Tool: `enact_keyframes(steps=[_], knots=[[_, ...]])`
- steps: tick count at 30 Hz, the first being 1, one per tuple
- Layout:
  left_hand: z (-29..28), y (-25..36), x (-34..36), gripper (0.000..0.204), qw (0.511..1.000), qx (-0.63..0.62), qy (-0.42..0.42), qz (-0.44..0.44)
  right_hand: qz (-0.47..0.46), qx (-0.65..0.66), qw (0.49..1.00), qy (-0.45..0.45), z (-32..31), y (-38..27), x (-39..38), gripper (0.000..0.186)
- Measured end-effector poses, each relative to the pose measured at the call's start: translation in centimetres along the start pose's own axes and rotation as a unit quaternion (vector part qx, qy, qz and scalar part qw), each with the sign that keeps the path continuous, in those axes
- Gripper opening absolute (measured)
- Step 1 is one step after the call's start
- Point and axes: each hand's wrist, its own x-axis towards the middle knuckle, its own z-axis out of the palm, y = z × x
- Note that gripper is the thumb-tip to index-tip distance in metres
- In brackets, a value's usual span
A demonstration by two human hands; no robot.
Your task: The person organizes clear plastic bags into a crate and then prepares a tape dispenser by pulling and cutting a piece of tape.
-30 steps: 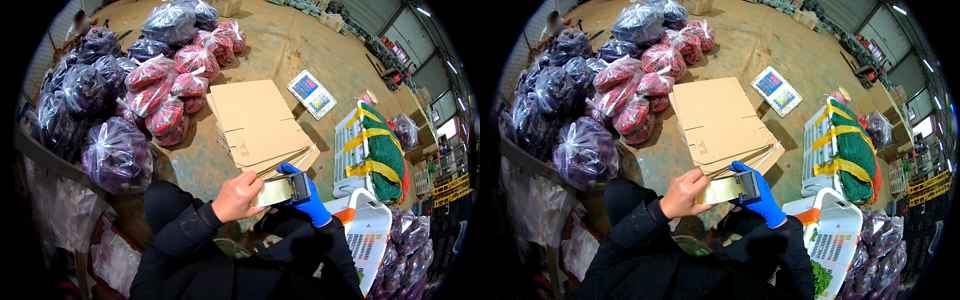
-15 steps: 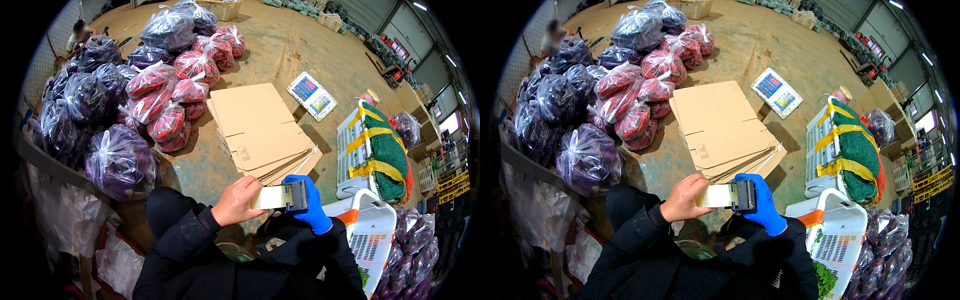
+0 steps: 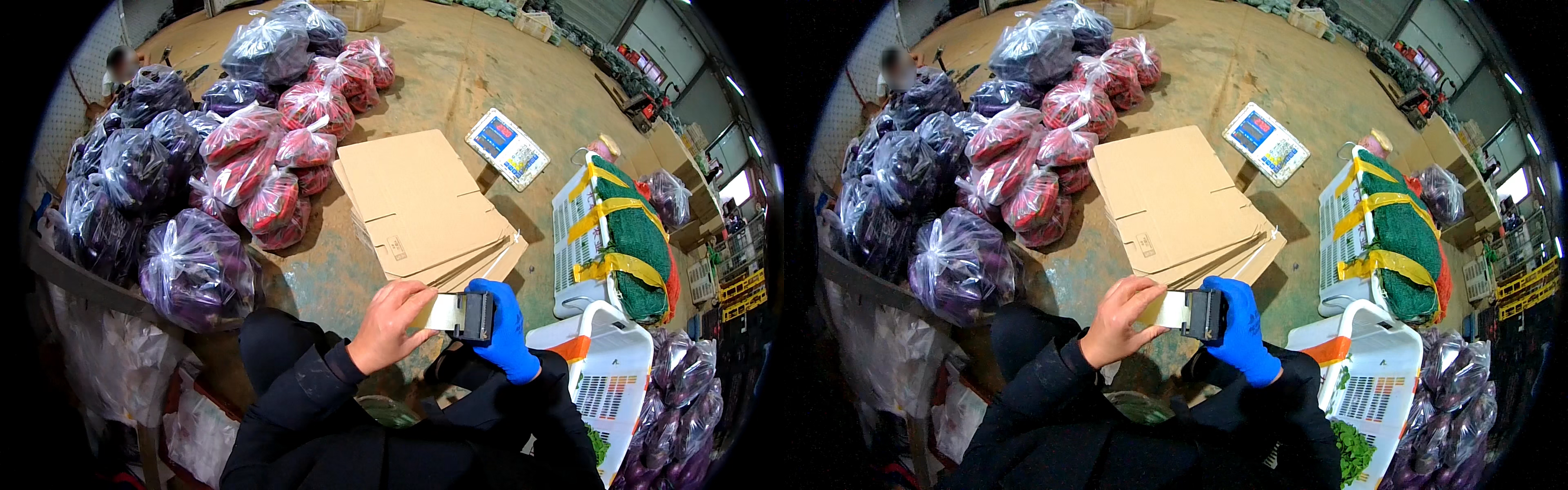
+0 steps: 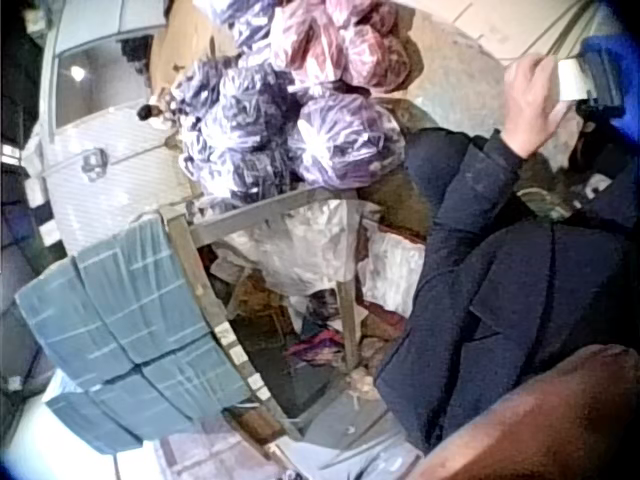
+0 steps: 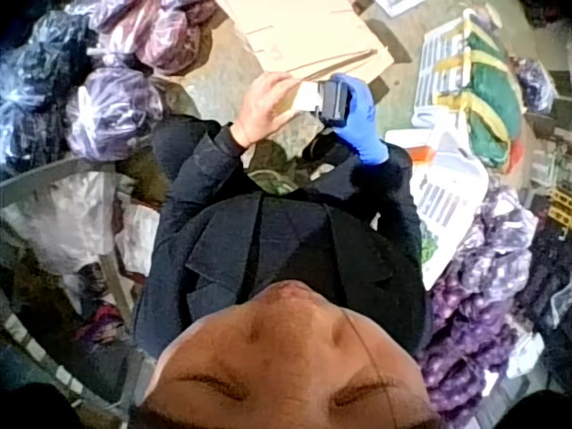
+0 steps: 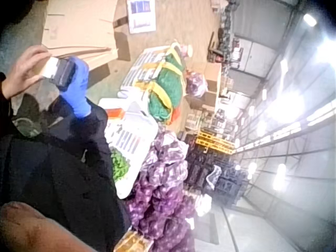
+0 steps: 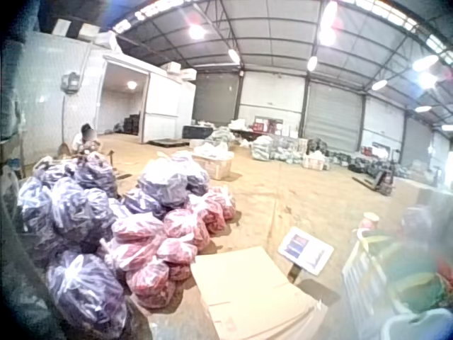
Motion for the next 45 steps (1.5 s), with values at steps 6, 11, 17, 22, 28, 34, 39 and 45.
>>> enact_keyframes(steps=[6,11,17,22,28,34,39,45], knots=[[0.4,-0.1,0.2,0.053,0.998,0.038,0.046,0.027,0.065,0.053,0.995,0.056,1.0,-0.3,-0.5,0.062],[-0.6,0.0,0.5,0.059,0.996,-0.057,0.031,-0.061,0.095,0.108,0.989,0.025,0.5,-1.6,-0.5,0.066],[-0.8,0.3,-2.0,0.059,0.995,-0.038,0.014,-0.090,0.102,0.173,0.979,-0.033,-0.3,-2.7,-0.1,0.067],[-0.3,0.7,-4.7,0.056,0.955,-0.194,0.051,-0.219,0.148,0.251,0.955,-0.058,-0.8,-2.2,-0.9,0.070],[-0.8,1.9,-5.1,0.048,0.851,-0.399,0.086,-0.331,0.285,0.397,0.871,-0.036,0.0,-2.4,-2.6,0.069],[-0.6,2.5,-5.9,0.045,0.818,-0.440,0.036,-0.370,0.340,0.421,0.837,0.077,0.9,-3.7,-5.2,0.058],[-1.5,3.4,-6.3,0.057,0.833,-0.421,0.017,-0.358,0.352,0.439,0.821,0.099,0.3,-5.8,-7.0,0.057],[-2.5,2.7,-6.5,0.048,0.865,-0.360,-0.085,-0.340,0.321,0.410,0.852,0.050,0.5,-7.2,-8.3,0.058]])
